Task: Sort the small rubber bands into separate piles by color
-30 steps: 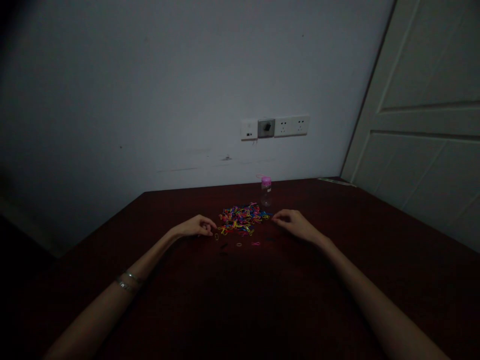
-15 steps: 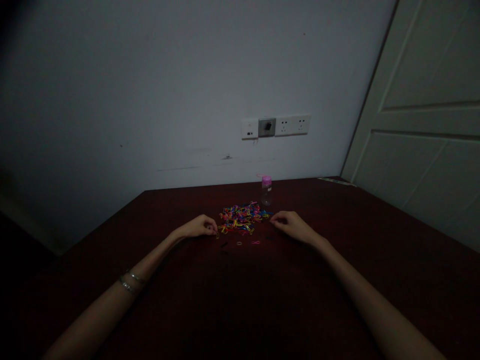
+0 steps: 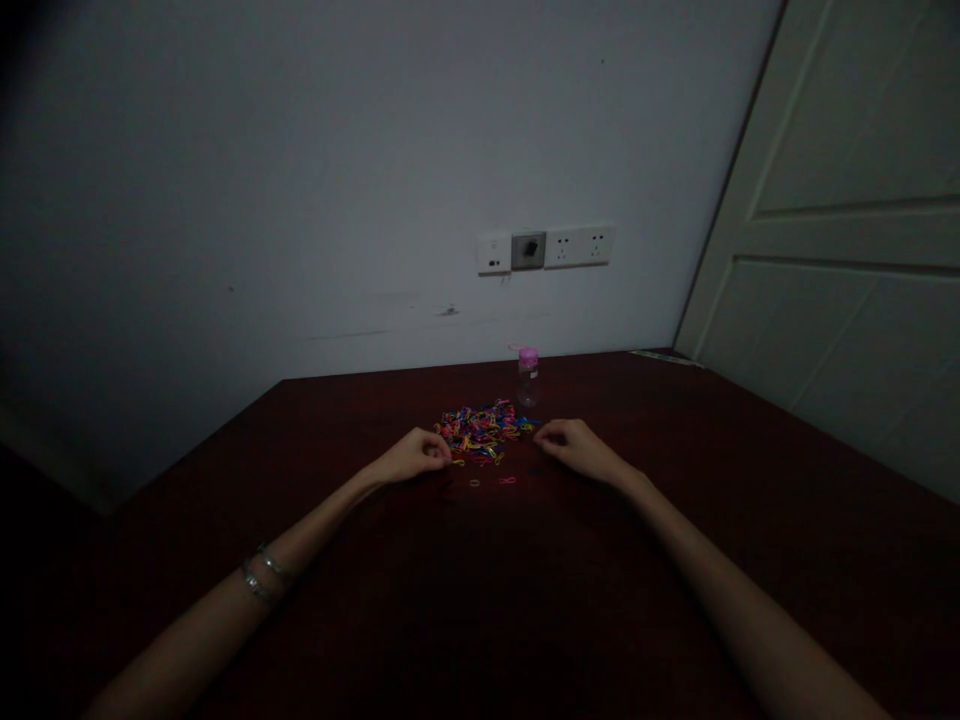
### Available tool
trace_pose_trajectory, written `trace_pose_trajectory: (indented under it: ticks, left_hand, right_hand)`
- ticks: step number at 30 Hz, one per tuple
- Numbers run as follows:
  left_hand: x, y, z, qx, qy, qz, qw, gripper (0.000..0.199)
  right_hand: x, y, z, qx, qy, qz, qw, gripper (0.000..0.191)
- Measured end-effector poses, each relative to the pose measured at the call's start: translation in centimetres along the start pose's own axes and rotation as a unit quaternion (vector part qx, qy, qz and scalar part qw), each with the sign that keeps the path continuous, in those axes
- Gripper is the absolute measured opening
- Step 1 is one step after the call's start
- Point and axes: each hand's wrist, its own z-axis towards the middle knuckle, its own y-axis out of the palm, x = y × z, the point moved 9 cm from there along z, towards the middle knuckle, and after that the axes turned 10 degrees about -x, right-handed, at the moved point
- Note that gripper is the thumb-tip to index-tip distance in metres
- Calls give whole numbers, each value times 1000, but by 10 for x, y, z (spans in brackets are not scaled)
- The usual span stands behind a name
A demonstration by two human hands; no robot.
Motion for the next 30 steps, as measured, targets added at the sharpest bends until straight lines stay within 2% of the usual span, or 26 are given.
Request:
trace_pose_trajectory:
  ticks: [3, 6, 13, 17, 21, 25, 30]
  left_hand:
    - [16, 23, 3, -26, 2, 27, 999, 16]
    - [23, 37, 3, -44, -4, 66, 997, 15]
    - [26, 42, -2, -57, -4, 96, 994, 17]
    - [25, 30, 0, -20, 8, 80, 997, 20]
    - [3, 1, 4, 63, -4, 30, 998, 22]
    - [-23, -26, 3, 134, -25, -2, 991, 21]
    - [-33, -43, -3, 180, -33, 2, 983, 26]
  right_hand:
    - [1, 1, 1, -2, -3, 4, 1000, 22]
    - [1, 3, 1, -3, -8, 8, 1000, 22]
    - [-4, 5, 2, -8, -11, 4, 1000, 22]
    - [-5, 7, 2, -7, -17, 1, 1000, 22]
    - [-9, 12, 5, -11, -20, -4, 1000, 22]
    - [-25, 19, 12, -33, -45, -33, 998, 22]
    - [-42, 30, 26, -82, -84, -79, 990, 20]
